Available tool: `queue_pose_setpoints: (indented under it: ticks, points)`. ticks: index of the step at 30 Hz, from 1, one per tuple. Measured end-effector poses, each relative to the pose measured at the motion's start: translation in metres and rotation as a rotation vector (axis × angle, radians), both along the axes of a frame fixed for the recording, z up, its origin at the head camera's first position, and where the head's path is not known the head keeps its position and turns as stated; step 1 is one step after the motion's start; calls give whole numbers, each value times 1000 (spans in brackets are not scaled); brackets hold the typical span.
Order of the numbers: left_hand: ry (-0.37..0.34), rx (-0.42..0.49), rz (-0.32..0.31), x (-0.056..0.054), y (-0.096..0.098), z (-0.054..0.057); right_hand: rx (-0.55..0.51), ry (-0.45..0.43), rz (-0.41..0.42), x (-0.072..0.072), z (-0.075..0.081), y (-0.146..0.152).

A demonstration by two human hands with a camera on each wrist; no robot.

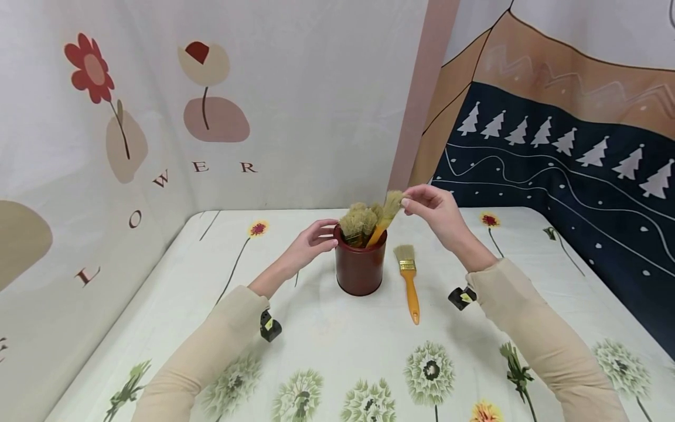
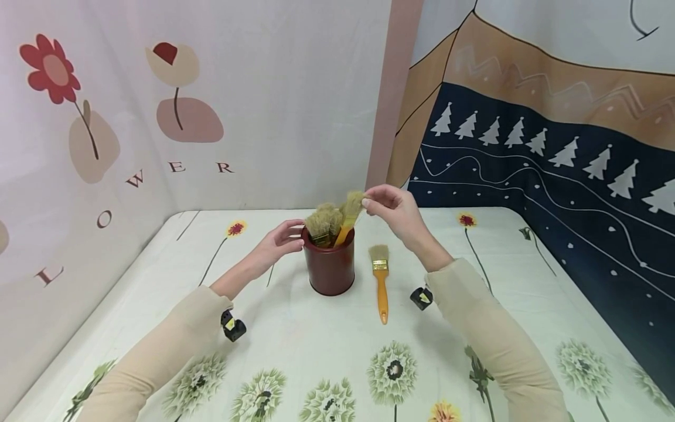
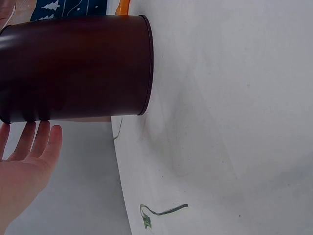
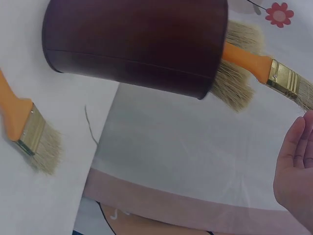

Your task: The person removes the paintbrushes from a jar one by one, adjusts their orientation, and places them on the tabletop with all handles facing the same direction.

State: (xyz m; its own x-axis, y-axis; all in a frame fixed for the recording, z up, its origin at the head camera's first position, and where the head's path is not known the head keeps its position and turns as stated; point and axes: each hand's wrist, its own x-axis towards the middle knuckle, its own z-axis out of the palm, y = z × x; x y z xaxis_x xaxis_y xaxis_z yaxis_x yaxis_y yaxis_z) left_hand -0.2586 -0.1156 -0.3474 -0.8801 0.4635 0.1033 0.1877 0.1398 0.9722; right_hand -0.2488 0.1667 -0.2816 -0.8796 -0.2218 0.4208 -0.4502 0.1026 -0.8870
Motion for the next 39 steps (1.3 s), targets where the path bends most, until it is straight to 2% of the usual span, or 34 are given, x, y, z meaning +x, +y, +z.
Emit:
queue_pose_setpoints:
  ticks: [3, 7, 11, 16, 19, 29, 39]
  points:
    - [-1, 4, 2, -7, -2, -8, -30, 16, -14, 0, 4, 4]
    - [17, 1, 5, -9, -2, -11, -91, 34, -24, 0, 9, 10]
    - [32, 6, 4, -9, -2, -12, -216, 47, -8, 0, 14, 17]
    - [41, 16, -1, -10, -2, -12, -401, 42, 60, 2, 20, 25]
    - [40, 20, -1, -10, -2, -12, -475, 40, 91, 3, 23, 29]
    - [39, 18, 4, -10, -2, -14, -583, 50, 86, 6, 23, 47]
    - [38, 13, 6, -9, -2, -14, -629, 15, 57, 4, 13, 64]
